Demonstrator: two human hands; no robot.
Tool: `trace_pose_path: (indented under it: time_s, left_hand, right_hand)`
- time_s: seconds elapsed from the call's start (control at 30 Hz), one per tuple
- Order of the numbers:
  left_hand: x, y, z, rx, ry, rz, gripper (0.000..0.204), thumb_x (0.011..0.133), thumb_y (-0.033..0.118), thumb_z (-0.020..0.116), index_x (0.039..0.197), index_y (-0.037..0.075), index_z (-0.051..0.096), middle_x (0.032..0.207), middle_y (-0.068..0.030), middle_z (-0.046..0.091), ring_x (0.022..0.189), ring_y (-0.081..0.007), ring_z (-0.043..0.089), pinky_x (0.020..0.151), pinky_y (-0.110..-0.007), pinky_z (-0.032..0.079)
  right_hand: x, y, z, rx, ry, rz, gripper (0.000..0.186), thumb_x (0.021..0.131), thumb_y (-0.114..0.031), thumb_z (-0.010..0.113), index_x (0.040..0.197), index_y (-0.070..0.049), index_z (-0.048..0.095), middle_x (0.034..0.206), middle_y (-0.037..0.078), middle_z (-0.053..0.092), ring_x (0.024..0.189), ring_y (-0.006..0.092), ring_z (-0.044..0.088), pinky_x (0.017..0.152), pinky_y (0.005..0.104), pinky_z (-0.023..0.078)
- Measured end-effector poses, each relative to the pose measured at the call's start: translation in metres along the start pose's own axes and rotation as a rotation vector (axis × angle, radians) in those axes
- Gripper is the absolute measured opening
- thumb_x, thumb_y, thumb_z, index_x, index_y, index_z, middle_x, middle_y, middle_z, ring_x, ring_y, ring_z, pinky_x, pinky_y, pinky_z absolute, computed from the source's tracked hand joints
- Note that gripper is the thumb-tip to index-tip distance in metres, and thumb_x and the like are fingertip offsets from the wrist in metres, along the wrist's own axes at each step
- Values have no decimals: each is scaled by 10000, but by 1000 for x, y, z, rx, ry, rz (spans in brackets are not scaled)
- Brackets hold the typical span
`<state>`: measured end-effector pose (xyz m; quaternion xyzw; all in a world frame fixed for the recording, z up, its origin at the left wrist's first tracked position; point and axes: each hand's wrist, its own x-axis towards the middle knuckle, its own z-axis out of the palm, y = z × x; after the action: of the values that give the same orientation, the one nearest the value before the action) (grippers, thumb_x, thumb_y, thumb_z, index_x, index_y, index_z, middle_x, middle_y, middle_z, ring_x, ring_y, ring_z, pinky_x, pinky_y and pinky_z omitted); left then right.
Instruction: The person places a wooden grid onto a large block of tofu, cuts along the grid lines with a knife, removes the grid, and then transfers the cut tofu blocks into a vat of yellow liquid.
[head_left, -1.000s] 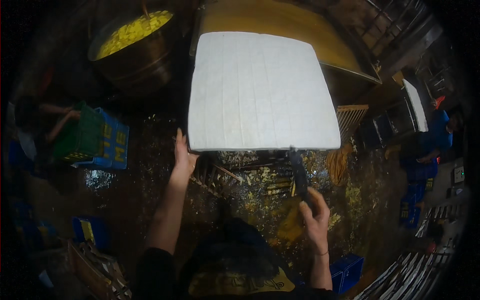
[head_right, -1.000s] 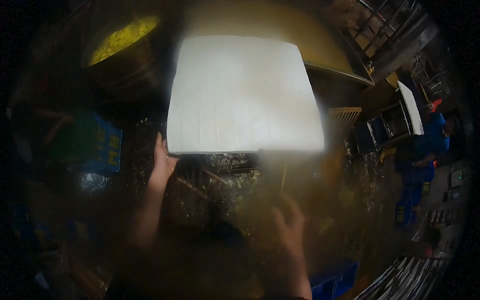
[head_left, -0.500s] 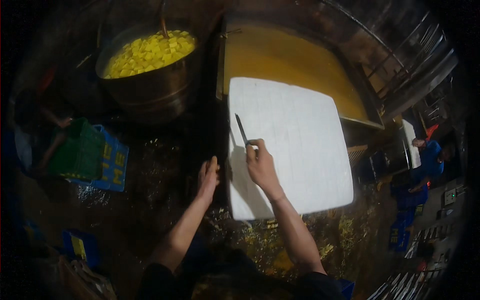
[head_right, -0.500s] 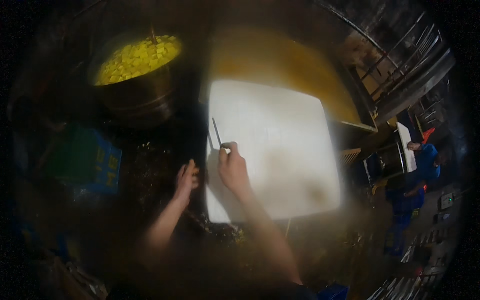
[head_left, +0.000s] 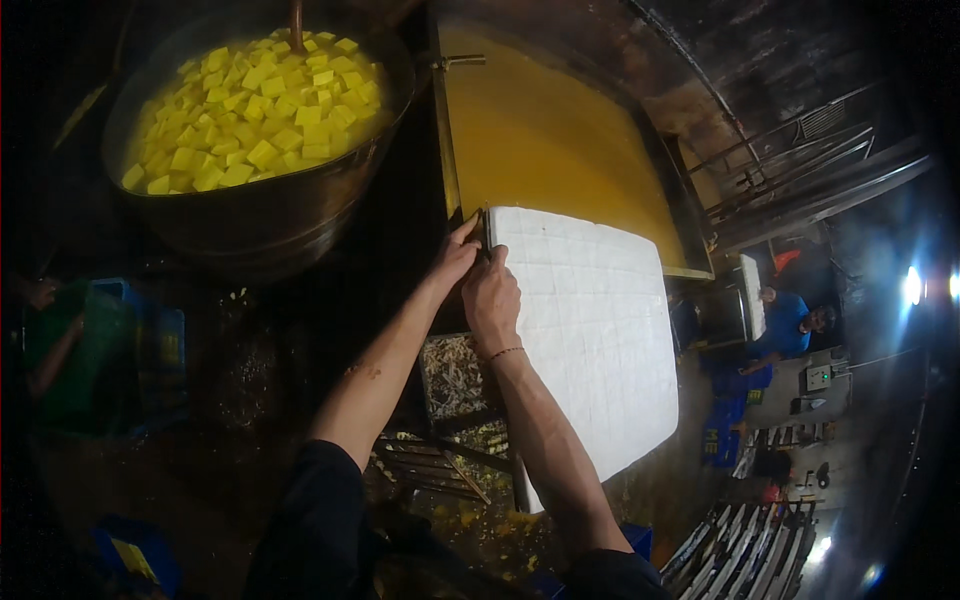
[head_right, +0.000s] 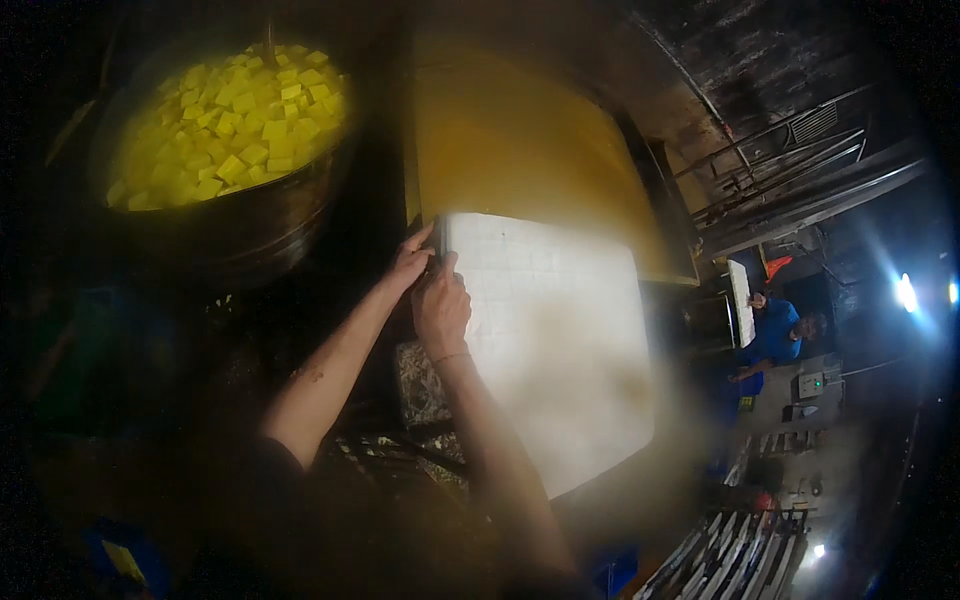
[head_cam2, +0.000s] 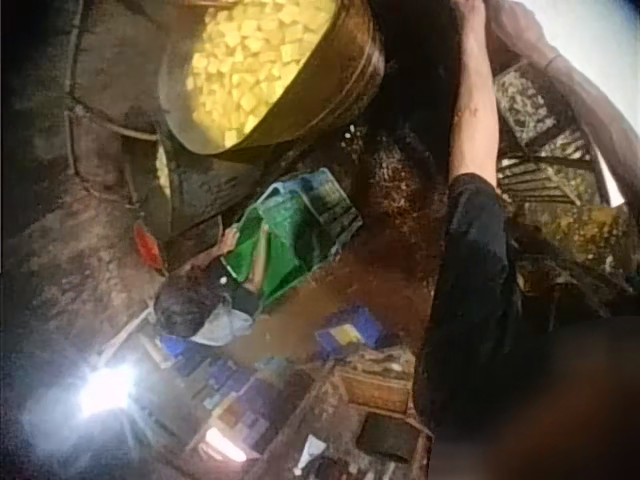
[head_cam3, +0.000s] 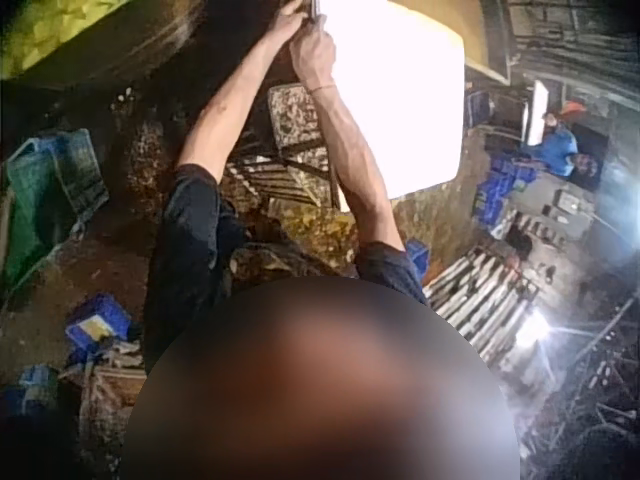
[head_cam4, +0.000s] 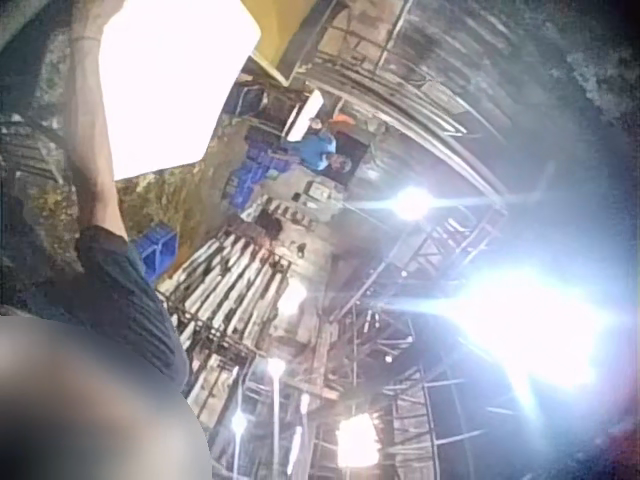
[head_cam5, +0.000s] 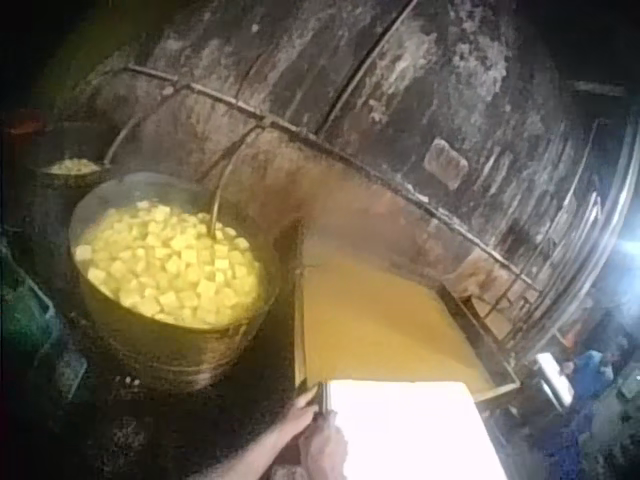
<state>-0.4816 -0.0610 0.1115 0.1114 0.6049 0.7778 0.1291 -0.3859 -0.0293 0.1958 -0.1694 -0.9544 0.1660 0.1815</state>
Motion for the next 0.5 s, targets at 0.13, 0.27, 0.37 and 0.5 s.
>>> trace_pose_path:
  time_s: [0.13, 0.27, 0.37, 0.5]
  left_hand:
    - [-4, 17, -6, 2, -40, 91, 465, 888, 159, 569, 1329, 14, 538, 1272, -206, 608, 1199, -276, 572, 1000, -313, 434]
    - [-13, 27, -7, 224, 41, 72, 365, 876, 250, 651, 1147, 6, 665, 1097, -215, 671, 1103, -312, 620, 909, -317, 475]
    - [-37, 12, 8, 185, 170, 315, 250, 858, 234, 686, 858, -14, 656, 781, -155, 598, 817, -283, 590, 729, -349, 462]
    - [-116, 3, 42, 5, 99, 293, 257, 871, 209, 678, 796, -19, 588, 784, -118, 520, 694, -234, 532, 659, -353, 426]
  right_hand:
    - [-14, -1, -7, -34, -49, 38, 174, 952, -152, 477, 1058, -18, 446, 740, 284, 626, 706, 493, 612, 607, 568, 480]
    - [-56, 3, -28, -54, -139, 48, 167, 948, -129, 472, 1088, -40, 448, 782, 262, 613, 723, 473, 611, 627, 561, 472]
    - [-100, 3, -51, -24, -192, 89, 183, 941, -119, 479, 1105, -42, 456, 837, 254, 605, 760, 476, 593, 650, 559, 455]
    - [-167, 29, -77, -6, -78, 16, 211, 920, -62, 541, 1118, -20, 481, 756, 291, 602, 682, 485, 590, 562, 514, 439]
